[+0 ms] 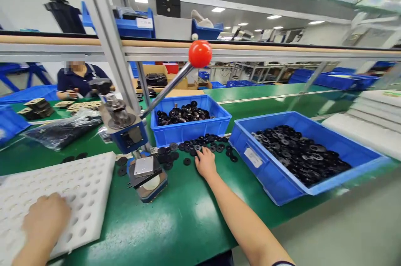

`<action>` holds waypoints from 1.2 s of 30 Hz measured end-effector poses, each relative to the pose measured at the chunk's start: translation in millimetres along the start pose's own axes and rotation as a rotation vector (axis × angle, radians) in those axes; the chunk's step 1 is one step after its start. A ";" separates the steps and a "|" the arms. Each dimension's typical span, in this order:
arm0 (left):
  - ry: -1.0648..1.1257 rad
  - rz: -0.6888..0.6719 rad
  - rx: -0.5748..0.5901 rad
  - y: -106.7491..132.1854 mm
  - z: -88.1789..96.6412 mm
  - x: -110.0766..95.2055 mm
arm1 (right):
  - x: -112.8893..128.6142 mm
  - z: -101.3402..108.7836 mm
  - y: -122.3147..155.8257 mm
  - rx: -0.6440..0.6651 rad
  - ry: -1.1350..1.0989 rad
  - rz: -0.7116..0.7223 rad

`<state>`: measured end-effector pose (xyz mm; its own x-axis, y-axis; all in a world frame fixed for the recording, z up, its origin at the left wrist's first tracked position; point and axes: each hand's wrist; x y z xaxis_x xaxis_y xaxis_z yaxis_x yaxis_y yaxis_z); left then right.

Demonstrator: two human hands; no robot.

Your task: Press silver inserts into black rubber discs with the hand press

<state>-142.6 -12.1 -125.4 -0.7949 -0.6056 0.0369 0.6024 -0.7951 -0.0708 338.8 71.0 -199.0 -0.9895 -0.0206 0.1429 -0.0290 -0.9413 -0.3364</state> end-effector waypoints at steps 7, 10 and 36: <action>-0.036 -0.022 -0.146 12.0 -4.4 -6.3 | 3.5 0.6 -1.4 -0.071 -0.090 0.109; -0.002 -0.010 -0.185 8.4 -12.3 -0.4 | 6.1 -10.3 -1.5 -0.119 -0.125 0.265; 0.449 0.088 -0.271 7.0 -32.6 6.3 | 0.9 -49.0 -2.5 -0.237 -0.138 0.297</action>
<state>-145.7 -20.4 -158.2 -0.7305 -0.5483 -0.4071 0.6754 -0.6685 -0.3113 331.1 89.9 -243.6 -0.9318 -0.3407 0.1255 0.2077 -0.7837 -0.5853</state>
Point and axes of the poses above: each hand's wrist, its own y-axis away from the middle knuckle, its own z-axis out of the back of the hand, x = y × z, and after that the axes turned 1 degree about x, right-handed
